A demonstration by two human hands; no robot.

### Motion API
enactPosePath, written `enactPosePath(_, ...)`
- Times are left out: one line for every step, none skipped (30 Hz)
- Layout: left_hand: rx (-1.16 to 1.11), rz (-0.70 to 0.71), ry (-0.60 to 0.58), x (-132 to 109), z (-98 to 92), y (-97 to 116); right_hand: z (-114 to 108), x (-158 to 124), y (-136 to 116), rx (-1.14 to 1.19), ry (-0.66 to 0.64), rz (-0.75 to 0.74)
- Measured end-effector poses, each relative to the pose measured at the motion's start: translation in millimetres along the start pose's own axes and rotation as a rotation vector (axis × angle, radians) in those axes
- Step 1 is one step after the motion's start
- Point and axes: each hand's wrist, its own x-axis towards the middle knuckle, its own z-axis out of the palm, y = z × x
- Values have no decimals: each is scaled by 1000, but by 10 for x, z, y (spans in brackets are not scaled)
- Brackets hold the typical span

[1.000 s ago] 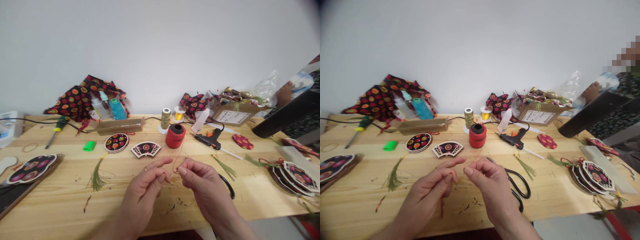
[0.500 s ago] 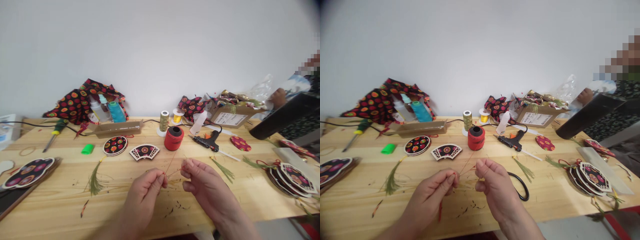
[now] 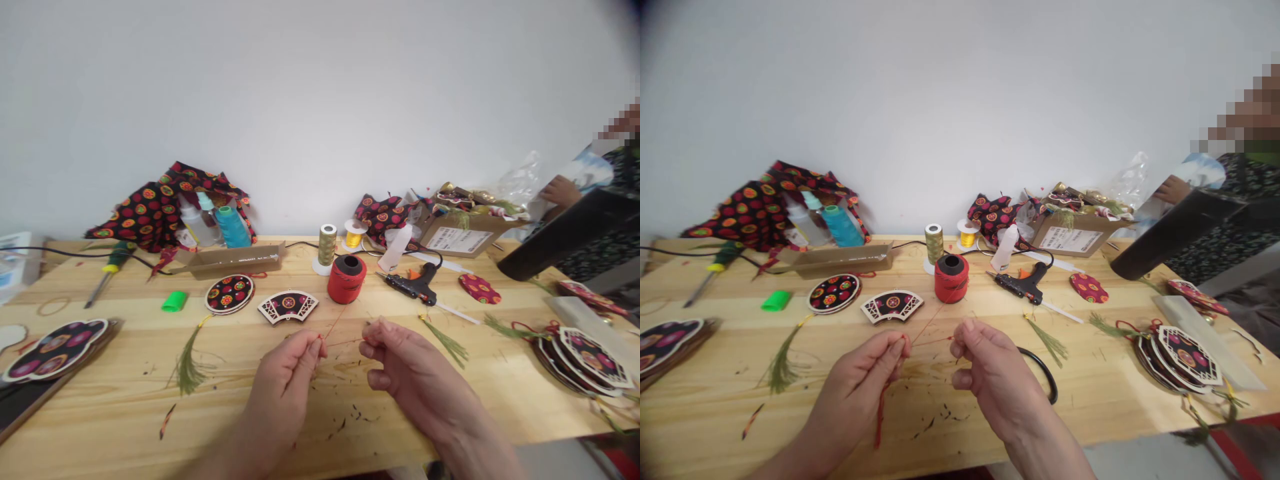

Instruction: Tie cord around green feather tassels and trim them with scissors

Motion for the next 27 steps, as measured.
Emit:
enactPosePath(-7, -6, 4, 2, 2, -1, -1, 4, 1, 4, 7, -2)
enactPosePath(-17, -13, 6, 4, 5, -4, -2, 9, 2, 11, 16, -5)
enactPosePath(-29, -18, 7, 7, 8, -6, -4, 16, 5, 20, 28, -11)
enactPosePath(-43, -24, 6, 8, 12, -8, -5, 25, 8, 30, 37, -20)
enactPosePath(-56, -29, 6, 10, 16, -10, -8, 35, 11, 39, 42, -29)
enactPosePath(-67, -32, 5, 10, 20, -10, -11, 47, 14, 50, 43, -39)
enactPosePath(-72, -36, 2, 9, 23, -9, -15, 59, 17, 60, 36, -49)
enactPosePath(-72, -38, -3, 8, 26, -6, -20, 72, 19, 69, 25, -62)
enactPosePath(-68, -40, -10, 6, 27, -1, -24, 85, 22, 74, 10, -76)
enactPosePath(-61, -42, -15, 3, 29, 4, -28, 99, 25, 75, 0, -93)
enactPosePath(-56, -45, -17, 1, 30, 10, -31, 111, 29, 71, -5, -110)
enactPosePath(-54, -48, -18, -1, 31, 15, -33, 122, 34, 65, -7, -126)
enactPosePath(-55, -52, -16, -3, 32, 19, -33, 131, 38, 57, -4, -137)
enactPosePath(-59, -59, -15, -4, 33, 22, -31, 137, 42, 51, 3, -145)
enactPosePath(-63, -67, -17, -5, 35, 22, -28, 142, 46, 47, 7, -150)
enactPosePath(-67, -75, -21, -5, 36, 20, -25, 144, 50, 46, 13, -154)
enactPosePath(-70, -81, -26, -4, 38, 16, -22, 146, 52, 46, 17, -156)
enactPosePath(-71, -87, -31, -3, 40, 10, -21, 147, 53, 49, 21, -158)
enactPosePath(-72, -91, -35, -2, 41, 3, -22, 149, 53, 51, 25, -158)
enactPosePath(-72, -92, -39, 0, 42, -4, -27, 151, 52, 51, 25, -157)
enactPosePath(-71, -91, -42, 2, 43, -10, -35, 154, 49, 48, 22, -153)
enactPosePath(-65, -89, -46, 3, 43, -14, -46, 157, 45, 43, 11, -146)
enactPosePath(-55, -85, -46, 5, 42, -18, -59, 160, 39, 41, -2, -135)
enactPosePath(-41, -78, -45, 8, 41, -19, -74, 161, 32, 44, -16, -121)
enactPosePath(-26, -70, -43, 10, 41, -20, -88, 161, 24, 56, -27, -107)
enactPosePath(-12, -63, -42, 13, 41, -19, -102, 158, 14, 77, -35, -93)
enactPosePath(-2, -56, -41, 16, 43, -18, -115, 152, 4, 101, -42, -80)
